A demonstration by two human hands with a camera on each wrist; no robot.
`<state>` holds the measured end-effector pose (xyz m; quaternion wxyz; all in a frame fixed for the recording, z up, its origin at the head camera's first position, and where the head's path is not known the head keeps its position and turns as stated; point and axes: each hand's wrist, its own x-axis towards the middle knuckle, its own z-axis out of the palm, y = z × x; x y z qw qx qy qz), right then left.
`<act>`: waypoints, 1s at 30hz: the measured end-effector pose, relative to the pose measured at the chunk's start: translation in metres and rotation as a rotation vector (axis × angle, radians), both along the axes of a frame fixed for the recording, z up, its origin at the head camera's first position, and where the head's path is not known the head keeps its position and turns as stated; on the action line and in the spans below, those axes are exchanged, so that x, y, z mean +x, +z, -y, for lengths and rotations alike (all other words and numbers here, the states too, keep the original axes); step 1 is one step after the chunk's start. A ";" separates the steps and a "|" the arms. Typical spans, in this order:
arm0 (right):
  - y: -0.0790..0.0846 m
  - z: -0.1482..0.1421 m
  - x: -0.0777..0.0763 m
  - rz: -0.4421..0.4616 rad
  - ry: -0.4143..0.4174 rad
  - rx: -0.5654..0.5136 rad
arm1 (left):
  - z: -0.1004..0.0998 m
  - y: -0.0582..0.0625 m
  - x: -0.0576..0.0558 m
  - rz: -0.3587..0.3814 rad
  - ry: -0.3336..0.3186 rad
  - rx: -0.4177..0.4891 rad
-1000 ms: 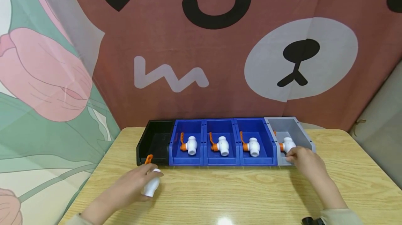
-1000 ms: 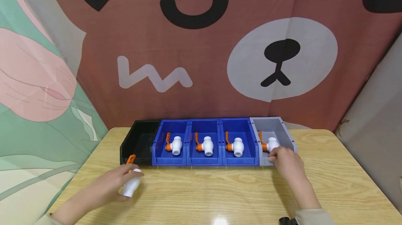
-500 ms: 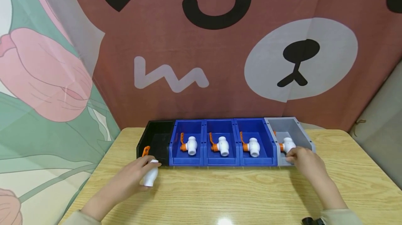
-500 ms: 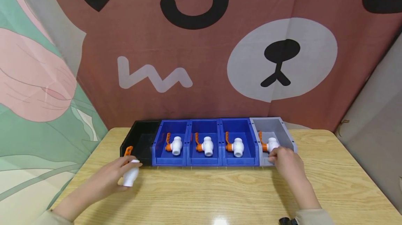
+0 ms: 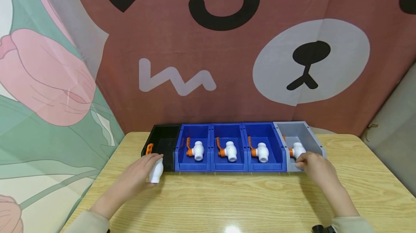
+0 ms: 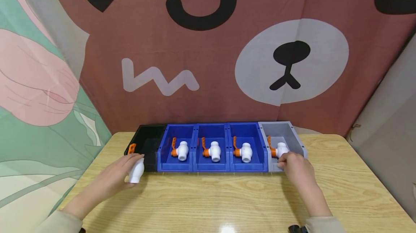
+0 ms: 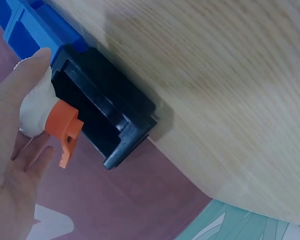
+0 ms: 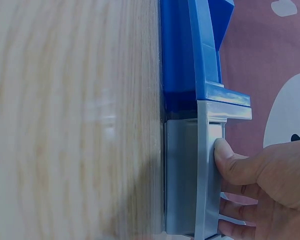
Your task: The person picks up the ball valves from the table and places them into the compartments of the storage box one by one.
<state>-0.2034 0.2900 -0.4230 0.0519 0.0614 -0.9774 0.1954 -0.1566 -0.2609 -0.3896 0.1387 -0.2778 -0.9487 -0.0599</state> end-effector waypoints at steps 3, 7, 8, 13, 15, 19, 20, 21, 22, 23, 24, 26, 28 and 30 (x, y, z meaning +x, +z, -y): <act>0.000 0.000 0.000 -0.004 0.001 0.002 | 0.002 -0.001 -0.005 -0.006 0.003 0.005; -0.001 0.000 -0.002 -0.010 0.003 0.004 | 0.002 -0.002 -0.014 -0.017 0.014 0.011; -0.001 -0.001 -0.002 -0.011 0.002 0.004 | 0.002 -0.002 -0.017 -0.020 0.015 0.013; 0.000 -0.001 -0.002 -0.010 0.002 0.003 | 0.004 -0.002 -0.028 -0.043 0.014 0.006; 0.000 -0.001 -0.002 -0.009 0.003 0.002 | 0.004 -0.002 -0.033 -0.051 0.015 0.001; 0.002 0.000 -0.002 0.002 0.001 0.001 | 0.004 -0.002 -0.041 -0.048 0.028 -0.004; 0.002 0.000 -0.001 0.003 0.000 0.001 | 0.004 -0.002 -0.043 -0.046 0.030 -0.003; 0.002 0.000 -0.001 0.004 0.000 0.002 | 0.004 -0.002 -0.045 -0.046 0.031 -0.003; 0.002 0.000 -0.002 0.004 -0.001 0.001 | 0.004 -0.002 -0.047 -0.043 0.032 -0.001; 0.002 0.000 -0.002 0.003 -0.002 0.001 | 0.004 -0.002 -0.048 -0.043 0.031 0.002; 0.002 0.000 -0.002 0.002 -0.002 0.000 | 0.004 -0.002 -0.050 -0.044 0.028 0.006; 0.001 0.000 -0.002 0.001 -0.001 -0.002 | 0.003 -0.003 -0.053 -0.048 0.025 0.012; 0.001 -0.001 -0.001 0.004 0.000 -0.005 | 0.004 -0.003 -0.056 -0.051 0.022 0.016; 0.000 -0.001 -0.001 0.005 0.002 -0.006 | 0.004 -0.005 -0.060 -0.059 0.017 0.019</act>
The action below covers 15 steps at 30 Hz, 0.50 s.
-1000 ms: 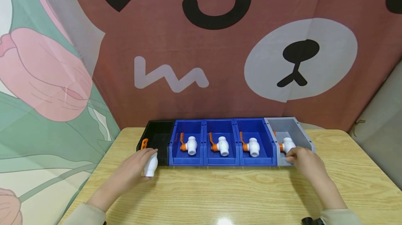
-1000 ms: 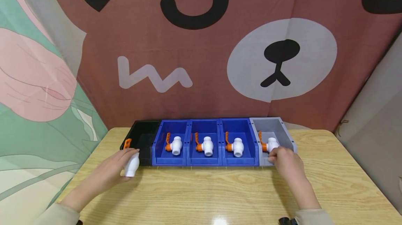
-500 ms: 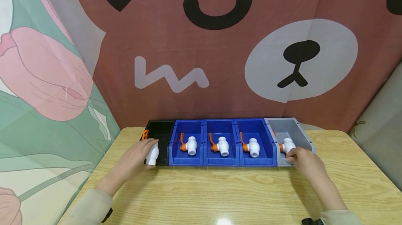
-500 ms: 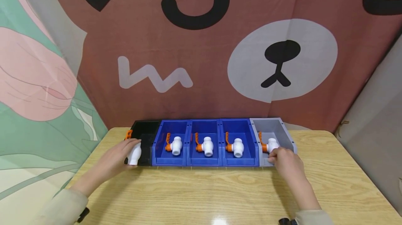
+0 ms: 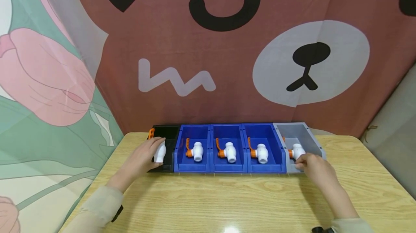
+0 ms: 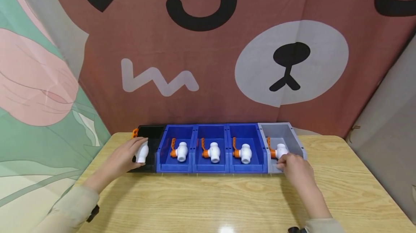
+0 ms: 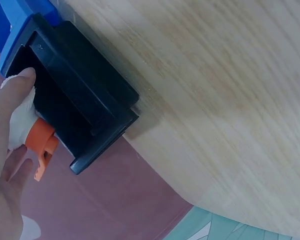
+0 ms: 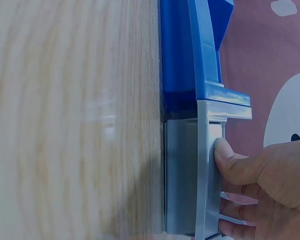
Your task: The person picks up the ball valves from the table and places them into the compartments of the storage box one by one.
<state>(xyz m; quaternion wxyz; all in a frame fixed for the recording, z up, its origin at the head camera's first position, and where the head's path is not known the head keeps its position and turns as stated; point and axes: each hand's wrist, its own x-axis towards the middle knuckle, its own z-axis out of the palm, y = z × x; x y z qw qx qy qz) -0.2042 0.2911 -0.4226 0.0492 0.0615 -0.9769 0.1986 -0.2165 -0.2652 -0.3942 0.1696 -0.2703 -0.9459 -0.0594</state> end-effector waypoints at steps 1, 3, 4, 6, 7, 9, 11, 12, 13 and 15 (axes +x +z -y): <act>0.000 0.000 0.000 0.002 0.000 -0.001 | 0.000 0.000 -0.001 -0.002 -0.002 0.001; 0.000 0.000 0.000 -0.001 0.000 -0.001 | 0.001 -0.002 -0.004 -0.001 -0.002 0.002; -0.001 0.000 0.000 -0.004 0.000 -0.001 | 0.002 -0.002 -0.006 0.002 -0.001 0.004; -0.001 0.000 0.000 -0.007 -0.002 0.000 | 0.002 -0.003 -0.009 0.009 0.008 0.005; -0.001 0.000 0.000 -0.007 -0.002 0.000 | 0.002 -0.004 -0.010 0.014 0.011 0.007; -0.002 0.000 0.000 -0.011 0.000 0.001 | 0.003 -0.004 -0.014 0.028 0.022 0.009; -0.002 0.000 0.000 -0.012 0.000 -0.001 | 0.002 -0.004 -0.016 0.047 0.032 0.010; -0.002 0.000 0.000 -0.018 0.002 -0.001 | 0.002 -0.004 -0.018 0.054 0.034 0.007; -0.002 0.000 0.000 -0.022 0.004 -0.001 | 0.001 -0.004 -0.020 0.064 0.039 0.003; -0.002 0.000 0.000 -0.032 0.007 -0.001 | 0.000 -0.005 -0.023 0.087 0.044 -0.005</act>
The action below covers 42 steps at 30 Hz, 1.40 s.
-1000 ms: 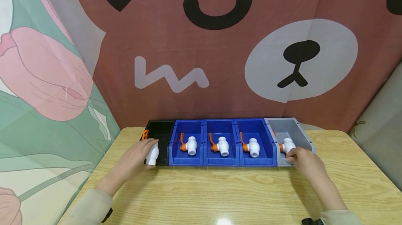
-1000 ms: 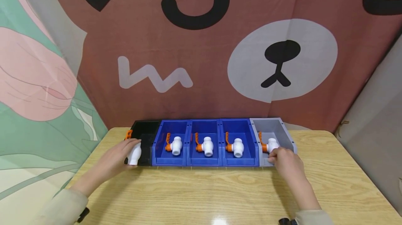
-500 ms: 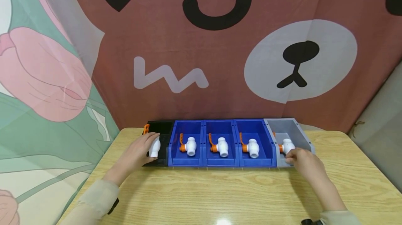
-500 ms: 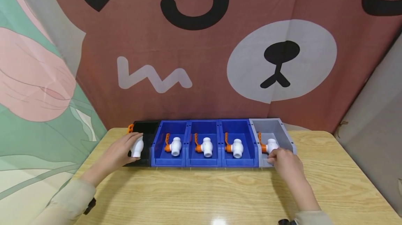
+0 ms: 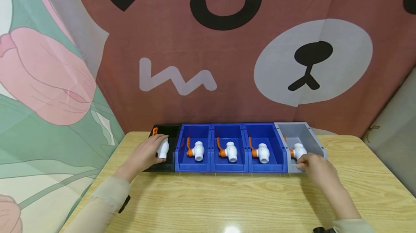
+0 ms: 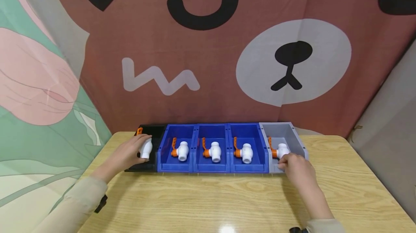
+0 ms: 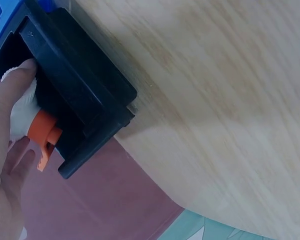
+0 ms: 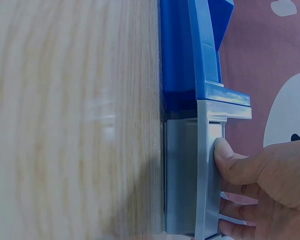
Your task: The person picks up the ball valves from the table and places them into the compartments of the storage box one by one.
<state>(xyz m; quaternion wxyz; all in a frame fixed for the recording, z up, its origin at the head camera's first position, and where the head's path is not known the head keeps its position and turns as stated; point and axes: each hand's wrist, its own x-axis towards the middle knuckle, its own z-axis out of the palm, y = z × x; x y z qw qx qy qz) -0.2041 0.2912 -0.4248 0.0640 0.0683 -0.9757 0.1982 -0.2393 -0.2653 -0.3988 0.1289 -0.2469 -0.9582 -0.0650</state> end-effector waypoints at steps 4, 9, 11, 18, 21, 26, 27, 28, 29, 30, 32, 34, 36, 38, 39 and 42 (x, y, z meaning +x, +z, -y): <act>0.000 -0.001 0.000 0.000 0.007 0.003 | -0.004 0.000 -0.005 0.059 0.004 -0.007; 0.001 0.000 0.000 0.016 0.006 0.004 | -0.008 -0.001 -0.009 0.114 0.016 0.004; 0.001 0.000 0.000 0.015 0.005 0.004 | -0.009 -0.001 -0.011 0.131 0.021 0.010; 0.001 -0.001 0.002 0.005 0.000 0.002 | -0.012 -0.007 -0.018 0.179 0.007 0.003; 0.001 -0.001 0.001 0.009 -0.001 0.000 | -0.012 -0.011 -0.021 0.191 0.011 0.002; 0.002 0.000 0.001 0.013 -0.002 -0.001 | -0.010 -0.014 -0.026 0.207 0.026 -0.004; 0.003 0.000 0.001 0.015 -0.002 0.000 | -0.010 -0.014 -0.027 0.213 0.029 -0.002; 0.002 0.000 0.001 0.018 -0.003 0.001 | -0.010 -0.015 -0.027 0.222 0.032 0.000; 0.003 0.000 0.001 0.022 -0.004 0.003 | -0.010 -0.015 -0.028 0.228 0.033 0.001; 0.003 0.000 0.001 0.024 -0.005 0.003 | -0.010 -0.015 -0.028 0.238 0.039 0.001; 0.002 0.000 0.001 0.026 -0.003 0.002 | -0.010 -0.016 -0.029 0.255 0.047 -0.010; 0.002 0.000 0.001 0.025 -0.003 0.001 | -0.011 -0.016 -0.030 0.271 0.054 -0.023; 0.002 0.000 0.001 0.023 -0.002 -0.001 | -0.011 -0.017 -0.032 0.284 0.062 -0.041; 0.001 0.000 0.002 0.016 0.001 -0.001 | -0.011 -0.017 -0.033 0.291 0.064 -0.058; 0.002 0.000 0.002 0.015 -0.001 -0.001 | -0.011 -0.017 -0.033 0.289 0.060 -0.064; 0.002 0.000 0.002 0.011 -0.001 0.000 | -0.010 -0.017 -0.035 0.289 0.057 -0.078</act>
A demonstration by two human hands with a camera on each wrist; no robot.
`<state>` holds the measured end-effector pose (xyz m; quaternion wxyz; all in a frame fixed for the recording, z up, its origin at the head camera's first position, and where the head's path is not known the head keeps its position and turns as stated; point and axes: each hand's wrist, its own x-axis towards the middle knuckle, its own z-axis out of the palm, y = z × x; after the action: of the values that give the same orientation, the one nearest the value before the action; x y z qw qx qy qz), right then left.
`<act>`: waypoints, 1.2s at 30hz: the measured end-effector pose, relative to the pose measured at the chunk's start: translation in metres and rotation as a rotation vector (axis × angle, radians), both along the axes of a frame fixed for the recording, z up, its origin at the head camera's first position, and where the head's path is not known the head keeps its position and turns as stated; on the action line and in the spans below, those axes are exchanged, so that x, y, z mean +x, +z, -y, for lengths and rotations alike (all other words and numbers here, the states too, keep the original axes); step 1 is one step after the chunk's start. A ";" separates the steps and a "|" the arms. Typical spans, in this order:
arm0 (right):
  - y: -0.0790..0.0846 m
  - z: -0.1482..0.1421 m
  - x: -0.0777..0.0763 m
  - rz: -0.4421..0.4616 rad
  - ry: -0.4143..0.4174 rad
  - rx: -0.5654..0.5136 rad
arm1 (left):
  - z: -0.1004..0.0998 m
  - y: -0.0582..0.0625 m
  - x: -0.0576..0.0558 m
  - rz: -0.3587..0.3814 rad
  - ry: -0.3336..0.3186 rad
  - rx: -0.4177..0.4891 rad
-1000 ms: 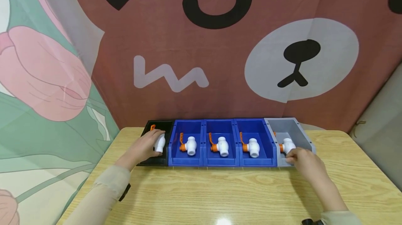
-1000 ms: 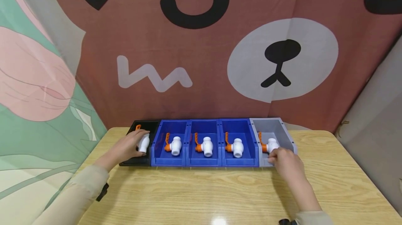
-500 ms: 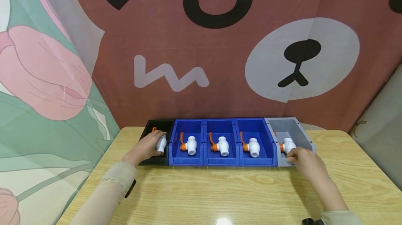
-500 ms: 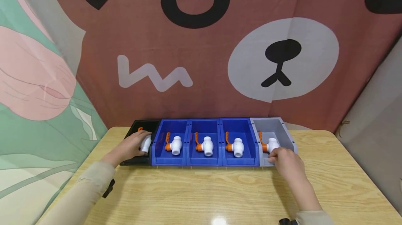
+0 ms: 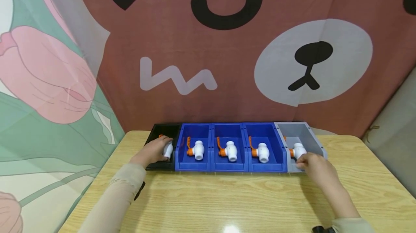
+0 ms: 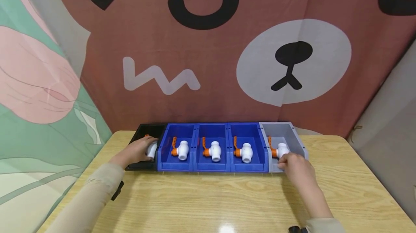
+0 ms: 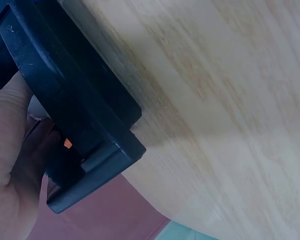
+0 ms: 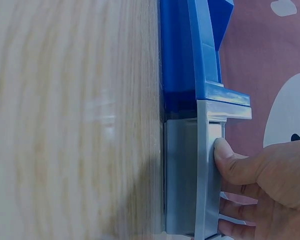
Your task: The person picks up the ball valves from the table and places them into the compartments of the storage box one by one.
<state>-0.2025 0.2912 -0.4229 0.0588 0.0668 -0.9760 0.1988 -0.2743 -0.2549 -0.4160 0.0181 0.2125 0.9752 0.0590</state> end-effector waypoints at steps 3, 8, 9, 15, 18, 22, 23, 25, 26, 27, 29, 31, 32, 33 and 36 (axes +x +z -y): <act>0.000 -0.001 0.000 0.001 -0.001 0.000 | 0.000 -0.001 -0.001 -0.001 -0.005 -0.005; -0.002 -0.003 0.000 -0.012 0.001 -0.001 | -0.002 0.000 -0.001 0.012 0.011 -0.007; -0.001 -0.003 0.000 -0.012 0.001 -0.001 | -0.003 0.000 -0.001 0.019 0.018 -0.004; 0.000 -0.003 0.001 -0.007 -0.001 0.000 | -0.004 -0.001 0.000 0.026 0.023 0.001; 0.000 -0.003 0.001 -0.007 0.001 0.000 | -0.004 -0.001 0.001 0.020 0.021 -0.003; 0.000 -0.003 0.002 -0.008 0.000 0.003 | -0.004 -0.001 0.001 0.030 0.031 -0.003; 0.000 -0.003 0.002 -0.009 0.000 0.004 | -0.005 -0.001 0.001 0.032 0.033 -0.002; 0.000 -0.003 0.002 -0.012 0.003 0.005 | -0.005 0.000 0.002 0.043 0.039 0.001; -0.001 -0.003 0.002 -0.015 0.003 0.006 | -0.006 0.000 0.002 0.047 0.039 0.004; -0.001 -0.003 0.002 -0.014 0.004 0.006 | -0.006 0.001 0.003 0.049 0.040 0.007; -0.001 -0.003 0.002 -0.016 0.006 0.007 | -0.007 0.002 0.003 0.048 0.040 0.011; -0.002 -0.003 0.002 -0.016 0.005 0.006 | -0.008 0.003 0.004 0.046 0.040 0.015; -0.002 -0.003 0.002 -0.017 0.004 0.006 | -0.008 0.003 0.004 0.045 0.041 0.016; -0.002 -0.003 0.002 -0.017 0.005 0.006 | -0.008 0.004 0.004 0.046 0.043 0.017; -0.003 -0.003 0.002 -0.019 0.005 0.006 | -0.009 0.006 0.005 0.063 0.056 0.035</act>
<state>-0.2005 0.2943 -0.4257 0.0674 0.0712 -0.9758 0.1955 -0.2696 -0.2459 -0.4100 0.0433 0.1835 0.9785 0.0831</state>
